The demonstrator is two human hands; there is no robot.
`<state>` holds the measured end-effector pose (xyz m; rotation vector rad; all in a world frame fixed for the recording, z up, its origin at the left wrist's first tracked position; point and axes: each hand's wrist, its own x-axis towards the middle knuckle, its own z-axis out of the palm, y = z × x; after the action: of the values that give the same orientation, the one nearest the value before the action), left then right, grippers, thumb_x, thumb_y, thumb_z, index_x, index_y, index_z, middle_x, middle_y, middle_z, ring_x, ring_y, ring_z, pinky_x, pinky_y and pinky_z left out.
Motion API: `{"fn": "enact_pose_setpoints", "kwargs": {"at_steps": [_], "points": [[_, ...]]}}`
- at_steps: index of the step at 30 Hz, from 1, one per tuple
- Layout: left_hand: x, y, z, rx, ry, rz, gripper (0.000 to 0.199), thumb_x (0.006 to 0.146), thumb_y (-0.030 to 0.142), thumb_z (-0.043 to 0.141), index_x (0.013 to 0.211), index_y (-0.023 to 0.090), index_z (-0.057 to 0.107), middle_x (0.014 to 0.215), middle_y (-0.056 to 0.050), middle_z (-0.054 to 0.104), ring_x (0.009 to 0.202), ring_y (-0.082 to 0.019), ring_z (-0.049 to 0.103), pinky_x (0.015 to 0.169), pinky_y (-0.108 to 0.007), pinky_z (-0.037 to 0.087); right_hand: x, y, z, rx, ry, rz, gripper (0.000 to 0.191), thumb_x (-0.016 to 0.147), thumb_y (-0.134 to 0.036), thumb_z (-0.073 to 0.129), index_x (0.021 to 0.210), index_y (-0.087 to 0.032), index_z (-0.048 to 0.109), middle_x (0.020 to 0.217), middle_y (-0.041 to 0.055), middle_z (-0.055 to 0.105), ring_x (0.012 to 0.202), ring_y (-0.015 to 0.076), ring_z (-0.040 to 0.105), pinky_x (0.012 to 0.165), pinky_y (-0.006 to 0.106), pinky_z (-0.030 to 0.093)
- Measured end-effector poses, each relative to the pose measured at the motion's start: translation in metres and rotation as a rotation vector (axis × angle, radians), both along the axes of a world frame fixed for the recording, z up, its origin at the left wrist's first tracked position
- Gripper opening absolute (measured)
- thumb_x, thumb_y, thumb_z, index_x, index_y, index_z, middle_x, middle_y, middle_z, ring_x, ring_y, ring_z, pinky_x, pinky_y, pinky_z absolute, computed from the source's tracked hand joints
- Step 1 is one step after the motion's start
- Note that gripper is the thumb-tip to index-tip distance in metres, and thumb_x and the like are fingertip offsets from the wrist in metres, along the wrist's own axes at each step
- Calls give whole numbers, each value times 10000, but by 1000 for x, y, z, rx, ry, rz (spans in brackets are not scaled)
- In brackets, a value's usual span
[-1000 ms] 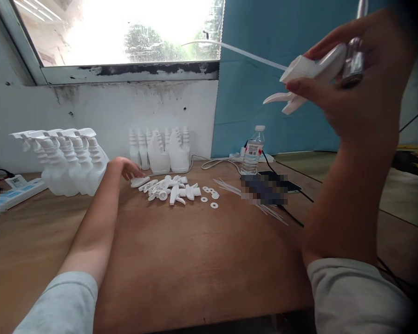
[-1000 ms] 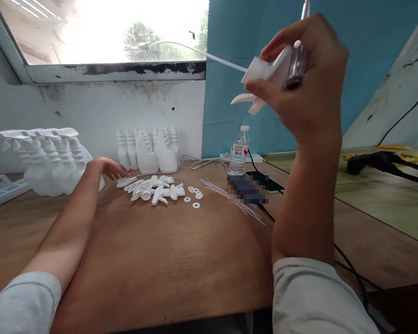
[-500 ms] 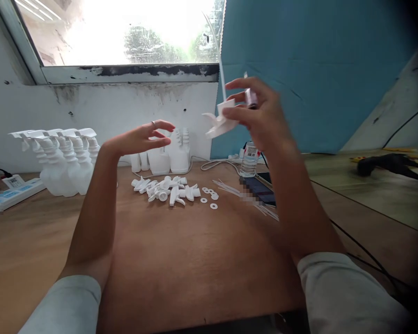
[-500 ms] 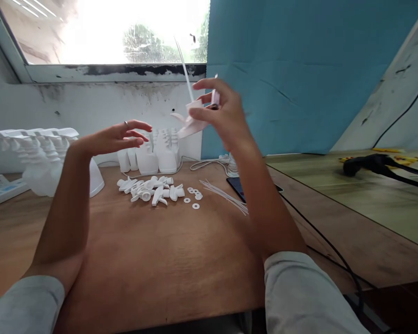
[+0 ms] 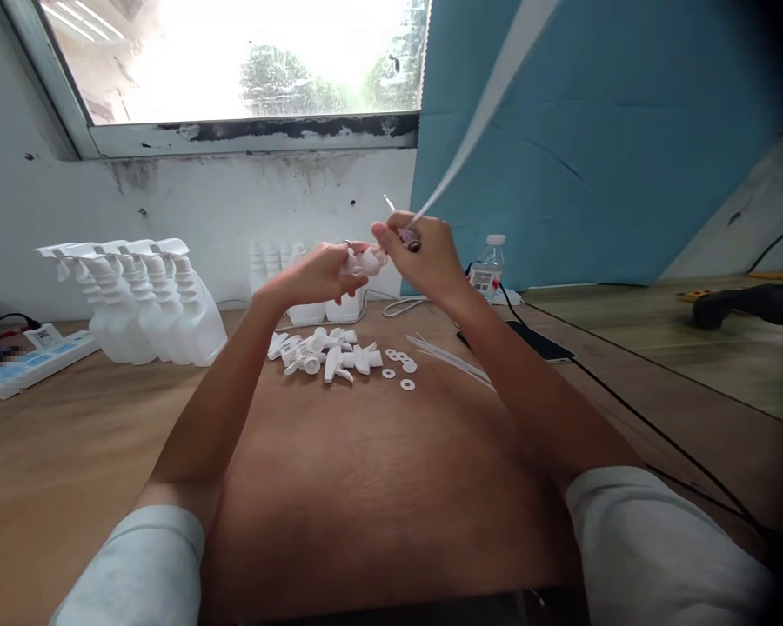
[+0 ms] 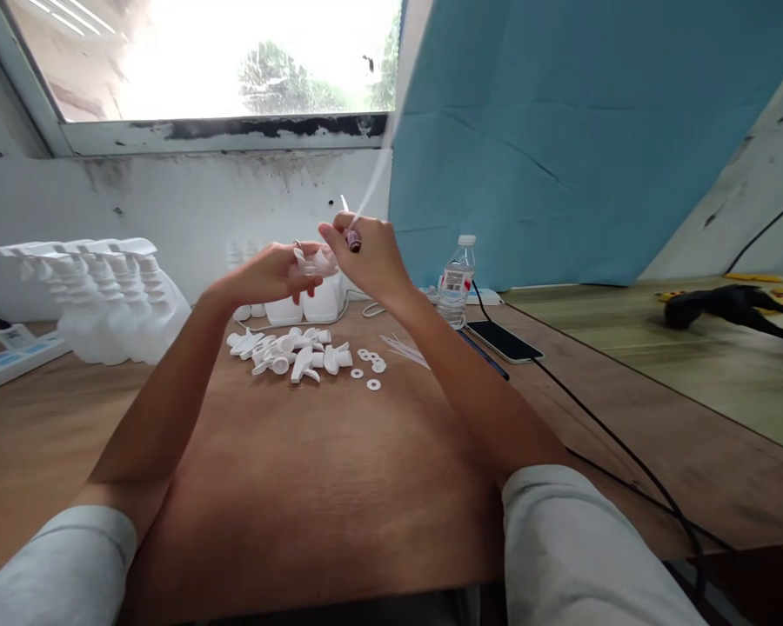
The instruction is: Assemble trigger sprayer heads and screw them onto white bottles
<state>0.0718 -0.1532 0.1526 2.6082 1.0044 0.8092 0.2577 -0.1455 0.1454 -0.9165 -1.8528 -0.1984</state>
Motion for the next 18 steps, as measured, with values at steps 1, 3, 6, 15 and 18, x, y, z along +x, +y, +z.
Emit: {"fn": "enact_pose_setpoints", "kwargs": {"at_steps": [1, 3, 6, 15, 18], "points": [[2, -2, 0, 7, 53, 19, 212, 866, 320, 574, 939, 133, 644, 654, -30, 649, 538, -115, 610, 493, -217, 493, 4, 1, 1, 45, -57, -86, 403, 964, -489, 420, 687, -206, 494, 586, 18, 451, 592, 159, 463, 602, 310, 345], [7, -8, 0, 13, 150, 37, 291, 893, 370, 537, 741, 136, 621, 538, -26, 612, 439, -99, 550, 471, -229, 458, 13, 7, 1, 129, -155, -221, 395, 977, -458, 372, 700, -205, 497, 573, 27, 440, 587, 173, 468, 595, 316, 318], [12, -15, 1, -1, 234, 65, 430, 902, 413, 512, 556, 158, 529, 425, -28, 552, 381, -109, 516, 460, -252, 440, 21, 18, -1, 175, -233, -313, 391, 985, -429, 322, 727, -202, 509, 560, 35, 440, 577, 183, 478, 573, 307, 287], [-5, -13, 12, -205, 276, 104, 438, 821, 470, 623, 497, 189, 532, 422, -41, 539, 343, -133, 503, 408, -278, 419, 2, 28, -4, 6, -194, -162, 459, 984, -474, 350, 609, -213, 314, 500, -6, 341, 487, 130, 393, 530, 300, 296], [-21, -21, 15, -378, 336, 124, 326, 686, 427, 758, 526, 198, 590, 439, -26, 537, 375, -162, 527, 415, -290, 450, 27, 34, 6, 36, 106, -58, 540, 937, -678, 282, 627, -236, 301, 489, -24, 311, 459, 121, 366, 491, 299, 333]]}}
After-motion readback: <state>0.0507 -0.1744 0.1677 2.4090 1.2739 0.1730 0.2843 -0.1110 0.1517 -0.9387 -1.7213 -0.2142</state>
